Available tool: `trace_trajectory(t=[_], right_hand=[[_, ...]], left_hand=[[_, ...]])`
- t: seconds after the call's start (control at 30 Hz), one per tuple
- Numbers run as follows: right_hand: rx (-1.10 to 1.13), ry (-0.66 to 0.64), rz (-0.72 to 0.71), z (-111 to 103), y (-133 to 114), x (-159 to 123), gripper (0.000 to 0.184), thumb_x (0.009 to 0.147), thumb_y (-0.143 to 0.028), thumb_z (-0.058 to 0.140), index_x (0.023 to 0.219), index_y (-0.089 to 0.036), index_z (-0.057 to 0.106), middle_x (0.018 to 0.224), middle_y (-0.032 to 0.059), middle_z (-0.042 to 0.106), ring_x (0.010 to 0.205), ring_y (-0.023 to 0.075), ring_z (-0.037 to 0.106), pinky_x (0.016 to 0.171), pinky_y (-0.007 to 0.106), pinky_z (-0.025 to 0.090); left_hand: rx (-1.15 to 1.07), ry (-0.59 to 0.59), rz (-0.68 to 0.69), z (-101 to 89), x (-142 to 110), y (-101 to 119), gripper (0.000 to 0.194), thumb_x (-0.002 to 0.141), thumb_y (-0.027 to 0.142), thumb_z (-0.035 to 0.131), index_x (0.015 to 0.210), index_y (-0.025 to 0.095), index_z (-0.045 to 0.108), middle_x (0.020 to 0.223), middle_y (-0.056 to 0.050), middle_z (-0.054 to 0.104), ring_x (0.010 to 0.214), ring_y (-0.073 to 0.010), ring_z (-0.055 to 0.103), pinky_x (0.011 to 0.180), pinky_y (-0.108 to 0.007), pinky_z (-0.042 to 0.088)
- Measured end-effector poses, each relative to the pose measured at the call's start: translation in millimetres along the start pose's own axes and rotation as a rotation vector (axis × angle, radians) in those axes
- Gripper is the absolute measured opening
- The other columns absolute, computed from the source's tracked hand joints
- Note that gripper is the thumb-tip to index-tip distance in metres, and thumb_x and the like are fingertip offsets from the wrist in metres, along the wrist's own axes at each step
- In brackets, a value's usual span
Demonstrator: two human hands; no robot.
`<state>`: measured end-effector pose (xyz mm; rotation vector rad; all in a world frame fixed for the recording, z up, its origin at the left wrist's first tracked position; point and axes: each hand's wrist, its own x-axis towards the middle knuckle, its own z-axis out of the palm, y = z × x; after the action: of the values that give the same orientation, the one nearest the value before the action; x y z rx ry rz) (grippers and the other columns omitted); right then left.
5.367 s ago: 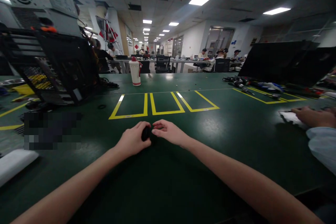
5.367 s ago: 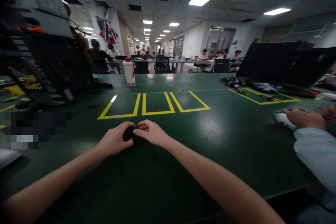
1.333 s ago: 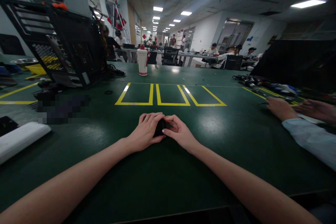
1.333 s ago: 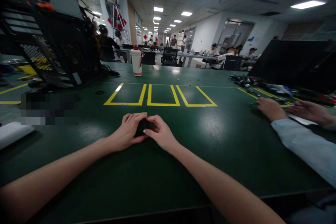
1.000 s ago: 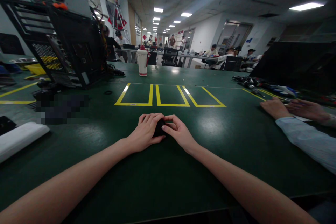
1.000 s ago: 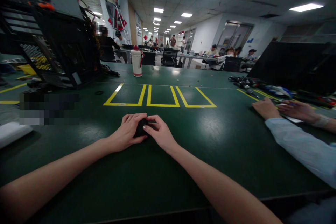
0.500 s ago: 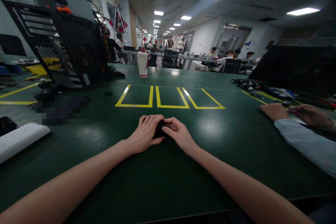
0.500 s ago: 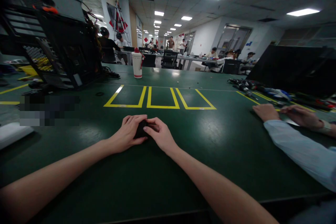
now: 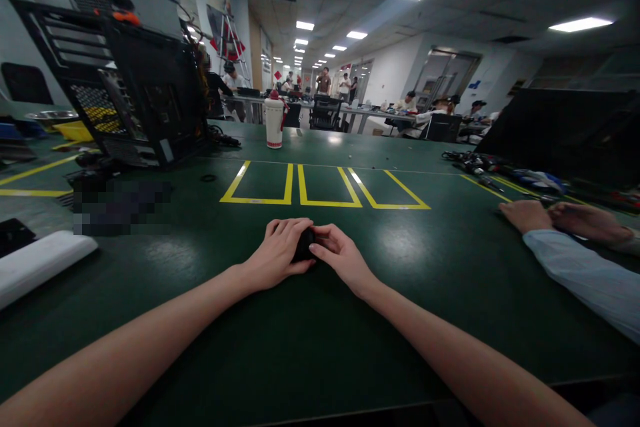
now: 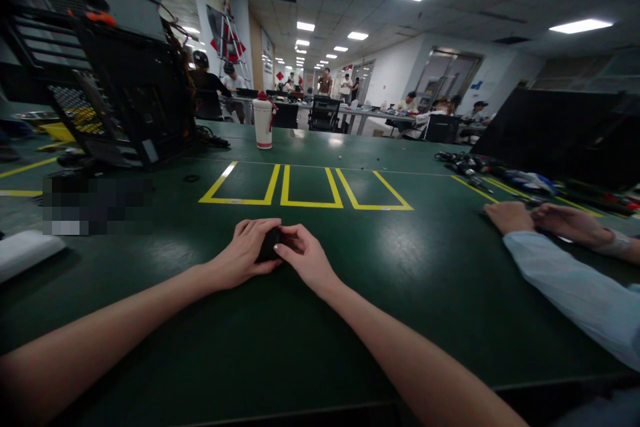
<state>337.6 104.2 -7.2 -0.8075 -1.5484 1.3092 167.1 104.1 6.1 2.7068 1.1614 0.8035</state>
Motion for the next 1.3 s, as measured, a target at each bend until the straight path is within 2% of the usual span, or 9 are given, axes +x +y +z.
trace_trajectory(t=[0.1, 0.2, 0.37, 0.57, 0.8, 0.93, 1.1, 1.3], right_hand=[[-0.047, 0.028, 0.028, -0.8, 0.4, 1.8, 0.032, 0.072, -0.023, 0.059, 0.103, -0.022, 0.052, 0.104, 0.0033, 0.057, 0.100, 0.0164, 0.054, 0.093, 0.036, 0.040], [-0.030, -0.007, 0.055, -1.9, 1.0, 1.9, 0.033, 0.072, -0.023, 0.059, 0.104, -0.022, 0.052, 0.104, 0.0033, 0.057, 0.101, 0.0171, 0.054, 0.092, 0.037, 0.041], [0.013, -0.024, -0.007, -0.4, 2.0, -0.5, 0.033, 0.067, -0.016, 0.063, 0.097, -0.023, 0.052, 0.104, 0.0012, 0.056, 0.105, 0.0167, 0.051, 0.093, 0.035, 0.041], [-0.025, 0.014, -0.040, 1.1, 0.0, 0.3, 0.019, 0.073, -0.023, 0.058, 0.091, -0.021, 0.054, 0.096, 0.0011, 0.058, 0.098, 0.0160, 0.055, 0.091, 0.035, 0.042], [-0.077, -0.005, 0.021, -1.8, -1.0, 1.1, 0.031, 0.075, -0.024, 0.056, 0.105, -0.022, 0.050, 0.109, 0.0037, 0.055, 0.106, 0.0170, 0.051, 0.097, 0.038, 0.036], [-0.046, -0.036, -0.016, 0.5, -1.3, -2.2, 0.028, 0.072, -0.020, 0.058, 0.099, -0.022, 0.050, 0.104, 0.0017, 0.054, 0.106, 0.0169, 0.050, 0.092, 0.035, 0.041], [-0.039, 0.000, -0.047, 3.9, -2.1, -3.2, 0.020, 0.073, -0.020, 0.057, 0.092, -0.022, 0.051, 0.097, 0.0002, 0.054, 0.100, 0.0155, 0.053, 0.090, 0.033, 0.043], [-0.069, -0.014, 0.045, 0.9, -3.4, -0.9, 0.032, 0.074, -0.021, 0.056, 0.105, -0.021, 0.049, 0.109, 0.0046, 0.053, 0.105, 0.0180, 0.051, 0.093, 0.038, 0.039]], left_hand=[[0.005, 0.008, 0.002, 1.3, 0.0, -1.2, 0.061, 0.074, 0.031, 0.057, 0.123, 0.020, 0.023, 0.121, -0.009, 0.043, 0.111, -0.0246, 0.040, 0.095, -0.045, 0.024], [0.011, 0.004, 0.004, 2.2, -0.6, -2.2, 0.061, 0.075, 0.032, 0.057, 0.123, 0.020, 0.023, 0.122, -0.010, 0.042, 0.112, -0.0248, 0.039, 0.095, -0.045, 0.024], [0.026, -0.006, 0.006, 1.3, -1.4, -1.7, 0.060, 0.075, 0.031, 0.056, 0.123, 0.019, 0.023, 0.123, -0.010, 0.041, 0.112, -0.0251, 0.038, 0.095, -0.045, 0.024], [0.006, -0.010, 0.009, -1.2, -1.5, -0.5, 0.061, 0.075, 0.032, 0.057, 0.124, 0.019, 0.023, 0.122, -0.010, 0.042, 0.112, -0.0254, 0.038, 0.095, -0.045, 0.025], [0.007, -0.001, 0.013, 1.5, -1.1, -2.1, 0.061, 0.075, 0.032, 0.057, 0.124, 0.019, 0.023, 0.121, -0.010, 0.043, 0.111, -0.0249, 0.039, 0.095, -0.045, 0.024], [0.004, 0.009, 0.016, 2.6, -1.2, -3.2, 0.060, 0.074, 0.032, 0.057, 0.123, 0.020, 0.023, 0.122, -0.010, 0.042, 0.111, -0.0253, 0.039, 0.095, -0.045, 0.024], [0.011, 0.022, 0.006, 4.5, -0.4, -3.6, 0.061, 0.073, 0.031, 0.058, 0.122, 0.020, 0.024, 0.119, -0.010, 0.044, 0.110, -0.0249, 0.040, 0.094, -0.044, 0.025], [0.008, 0.002, 0.012, 2.3, -0.4, -2.2, 0.060, 0.074, 0.031, 0.057, 0.122, 0.019, 0.023, 0.119, -0.010, 0.044, 0.110, -0.0243, 0.040, 0.095, -0.044, 0.024]])
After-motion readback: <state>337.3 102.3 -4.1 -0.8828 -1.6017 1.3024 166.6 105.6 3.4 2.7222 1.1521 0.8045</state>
